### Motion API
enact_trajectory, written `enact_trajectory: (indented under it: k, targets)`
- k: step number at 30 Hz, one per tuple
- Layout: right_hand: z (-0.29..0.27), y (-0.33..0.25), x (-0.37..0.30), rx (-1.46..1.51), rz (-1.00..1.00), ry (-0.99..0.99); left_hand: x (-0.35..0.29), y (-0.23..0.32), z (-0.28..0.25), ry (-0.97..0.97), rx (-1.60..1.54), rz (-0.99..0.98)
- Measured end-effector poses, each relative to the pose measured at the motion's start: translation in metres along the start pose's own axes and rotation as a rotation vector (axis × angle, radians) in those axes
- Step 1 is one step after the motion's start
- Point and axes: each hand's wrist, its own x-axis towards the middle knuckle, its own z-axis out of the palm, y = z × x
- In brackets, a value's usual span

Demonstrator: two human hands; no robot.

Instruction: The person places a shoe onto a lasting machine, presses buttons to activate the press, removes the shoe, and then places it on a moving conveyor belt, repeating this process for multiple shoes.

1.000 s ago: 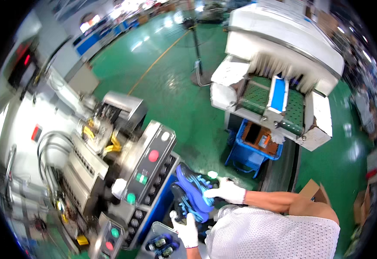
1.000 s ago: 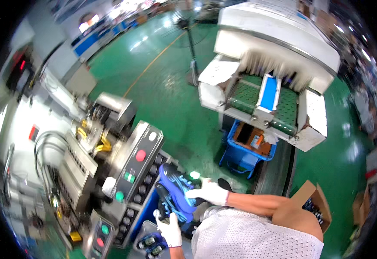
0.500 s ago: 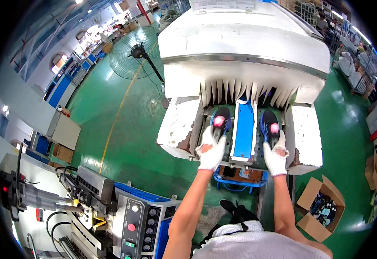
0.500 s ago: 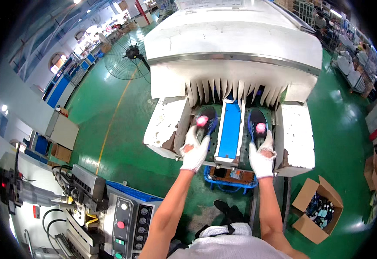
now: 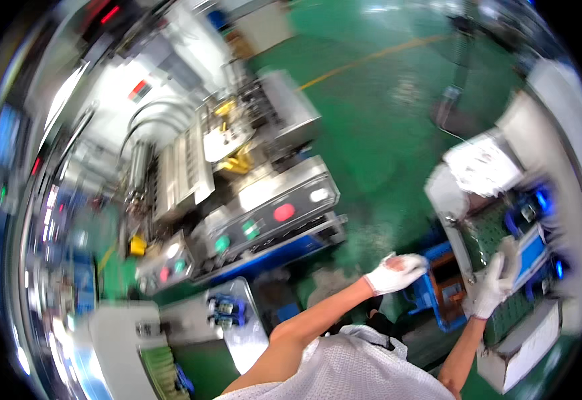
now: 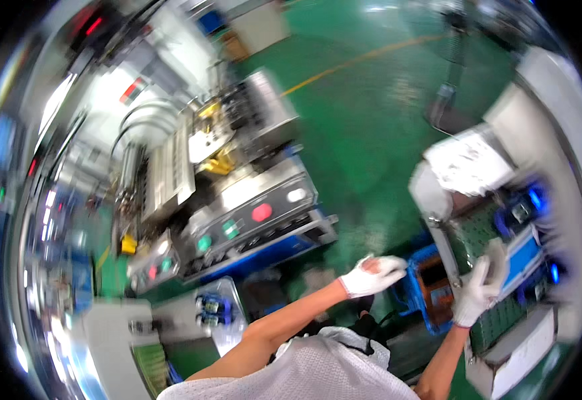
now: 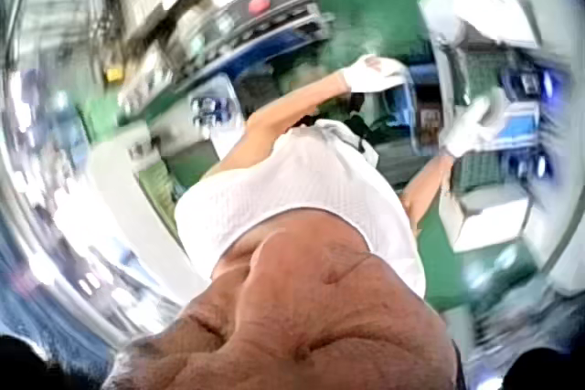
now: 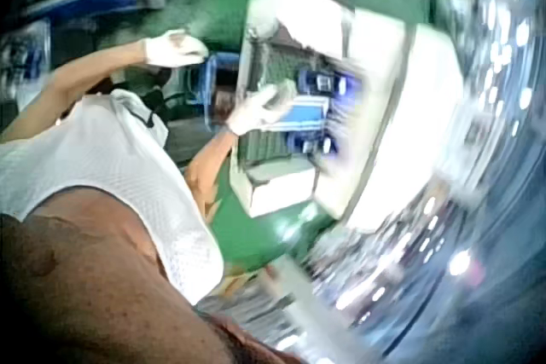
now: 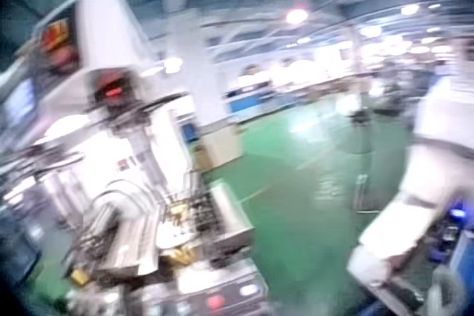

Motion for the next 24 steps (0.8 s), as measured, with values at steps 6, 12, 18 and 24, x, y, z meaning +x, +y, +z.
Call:
enact_trajectory:
  k: [6,12,18,24]
  targets:
    - [0.173,0.042,-0.174,0.009,0.226,-1.447,-0.404,-0.172,-0.048,0.428,0.216,-1.042]
    - [0.251,-0.020,-0.289,-0.196,-0.073,-1.800,-0.720,-0.176,0.097,1.625,-0.042,-1.761]
    - [0.268,-0.091,-0.381,-0.621,-0.390,-1.853,-0.773,-0.169,0.227,1.683,-0.344,-1.985]
    - [0.285,-0.069,-0.410,-0.920,-0.506,-1.929,-0.889,-0.168,0.264,1.886,0.041,-2.144]
